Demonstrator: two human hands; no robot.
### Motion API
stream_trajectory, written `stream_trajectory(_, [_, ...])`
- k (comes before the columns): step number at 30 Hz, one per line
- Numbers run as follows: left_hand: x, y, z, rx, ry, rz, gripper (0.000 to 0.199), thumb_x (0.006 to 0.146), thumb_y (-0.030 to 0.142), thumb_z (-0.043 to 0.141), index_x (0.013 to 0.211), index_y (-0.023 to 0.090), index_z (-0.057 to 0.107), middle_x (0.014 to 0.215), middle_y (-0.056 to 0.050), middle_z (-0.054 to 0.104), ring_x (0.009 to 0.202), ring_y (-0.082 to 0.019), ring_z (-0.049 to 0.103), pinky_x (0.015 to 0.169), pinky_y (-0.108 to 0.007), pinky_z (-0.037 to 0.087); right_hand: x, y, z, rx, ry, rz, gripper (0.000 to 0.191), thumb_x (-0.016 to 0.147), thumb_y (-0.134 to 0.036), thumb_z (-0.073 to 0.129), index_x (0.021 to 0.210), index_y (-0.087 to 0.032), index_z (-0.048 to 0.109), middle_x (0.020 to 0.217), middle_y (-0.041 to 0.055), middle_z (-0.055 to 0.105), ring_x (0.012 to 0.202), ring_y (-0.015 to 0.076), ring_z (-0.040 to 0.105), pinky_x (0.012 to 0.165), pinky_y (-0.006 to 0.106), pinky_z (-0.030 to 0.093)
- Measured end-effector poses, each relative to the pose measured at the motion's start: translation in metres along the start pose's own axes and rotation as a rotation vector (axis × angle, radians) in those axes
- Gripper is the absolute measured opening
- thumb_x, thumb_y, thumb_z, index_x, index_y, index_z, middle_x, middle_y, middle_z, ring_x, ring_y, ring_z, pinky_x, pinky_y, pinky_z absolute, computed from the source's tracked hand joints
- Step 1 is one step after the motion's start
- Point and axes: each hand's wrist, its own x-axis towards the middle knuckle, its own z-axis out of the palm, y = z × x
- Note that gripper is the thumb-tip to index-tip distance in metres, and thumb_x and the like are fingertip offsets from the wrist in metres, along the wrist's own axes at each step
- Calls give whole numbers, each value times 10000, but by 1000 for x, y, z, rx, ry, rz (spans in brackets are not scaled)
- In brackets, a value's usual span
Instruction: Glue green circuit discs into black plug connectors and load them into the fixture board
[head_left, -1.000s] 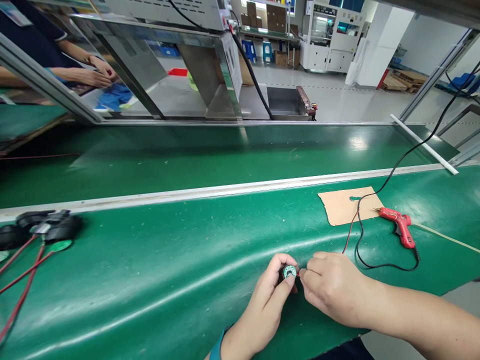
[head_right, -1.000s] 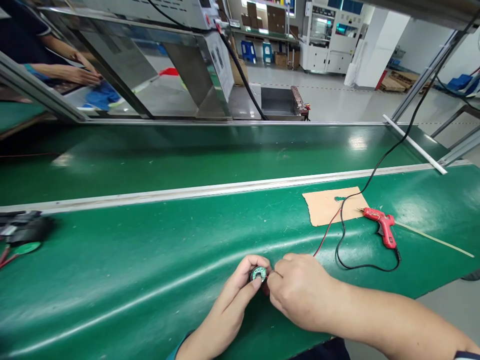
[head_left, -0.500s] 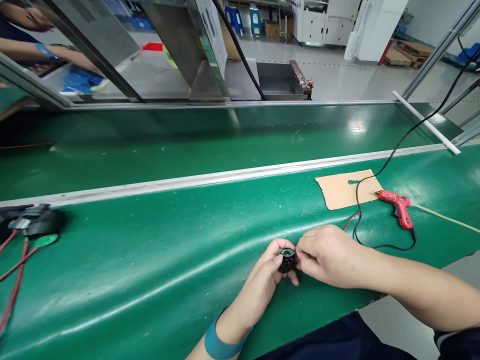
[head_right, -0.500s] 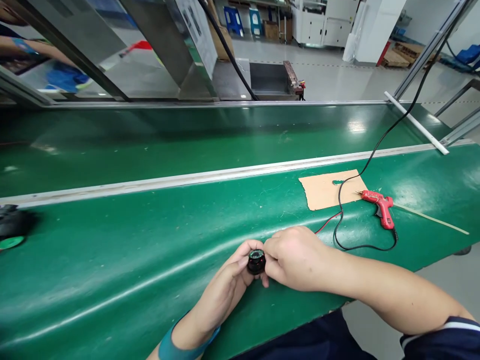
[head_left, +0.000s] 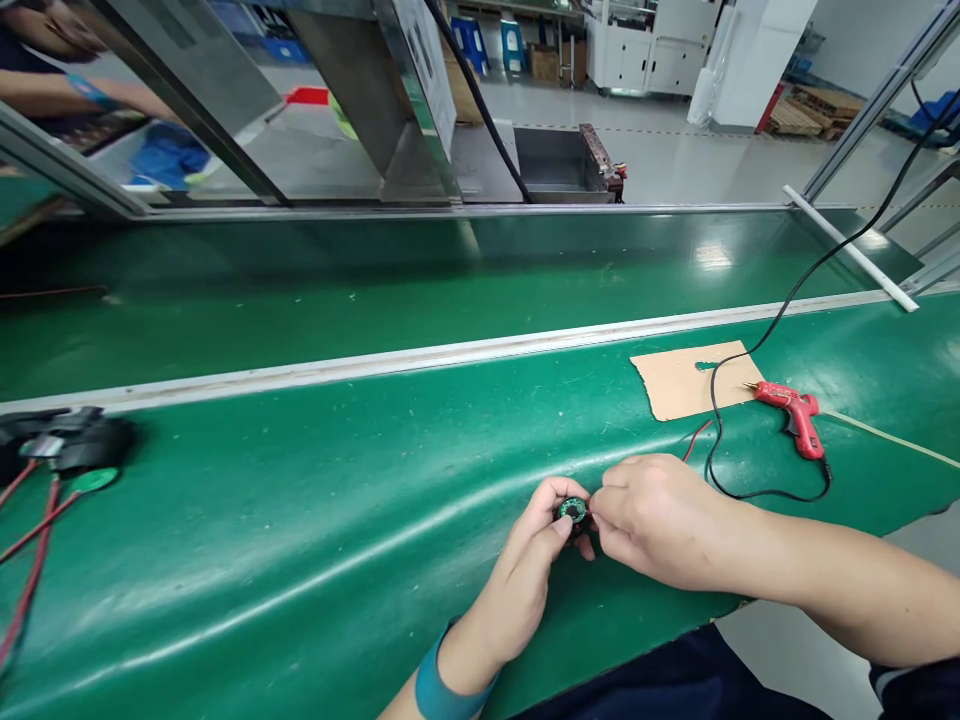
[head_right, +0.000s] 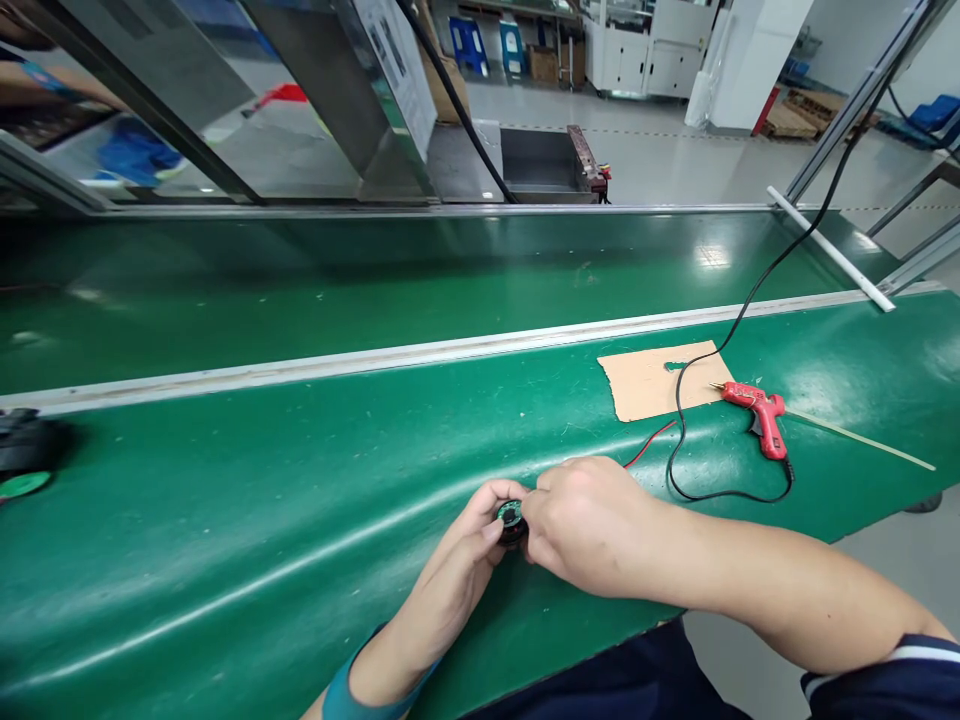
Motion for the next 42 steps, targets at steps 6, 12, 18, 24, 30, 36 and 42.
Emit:
stream_trajectory(6, [2,4,-1,-32,-79,35,160,959,316,484,1064,227,567,936,-14,571,826,-181,547,766,-331,467,1,0,-10,248,8,61,190,859,-57,571,720,-155,655,676,-2,647,607,128,543,589,248,379])
stream_trajectory(12, [5,0,2,16,-16,31,108,946,237,484,966,209,586,859,-2,585,775,-162,557,723,-302,458,1,0,-16,419,-21,153,199,834,-13,572,704,-147,641,674,-9,654,614,111,560,583,211,385])
stream_trajectory(18, [7,3,7,69,51,31,117,910,188,481,881,198,595,812,5,596,711,-145,569,678,-283,458,-3,2,-14,527,0,179,187,843,-34,559,721,-154,636,673,-24,630,611,100,540,575,200,378])
stream_trajectory(24, [7,10,12,150,89,23,111,893,205,485,855,197,588,759,11,594,659,-141,569,631,-275,454,-6,2,-13,555,5,183,183,841,-41,547,729,-149,644,686,-17,638,620,100,547,583,200,388])
stream_trajectory(30, [7,9,13,170,113,20,105,884,213,483,807,202,554,730,18,572,640,-140,556,626,-282,462,-7,1,-11,533,5,178,183,822,-26,551,734,-152,651,703,-12,651,645,109,570,612,210,403])
stream_trajectory(36, [6,8,12,155,72,-13,71,897,234,495,858,203,546,763,14,582,688,-148,563,671,-292,459,-8,0,-9,505,77,119,194,826,-29,552,706,-164,623,664,-20,642,603,104,561,591,211,390])
stream_trajectory(42, [8,8,13,175,91,-5,124,925,264,476,835,206,539,776,9,581,683,-148,549,668,-289,444,-8,0,-6,447,90,74,214,827,-9,553,710,-171,629,700,-16,679,627,109,582,611,218,412])
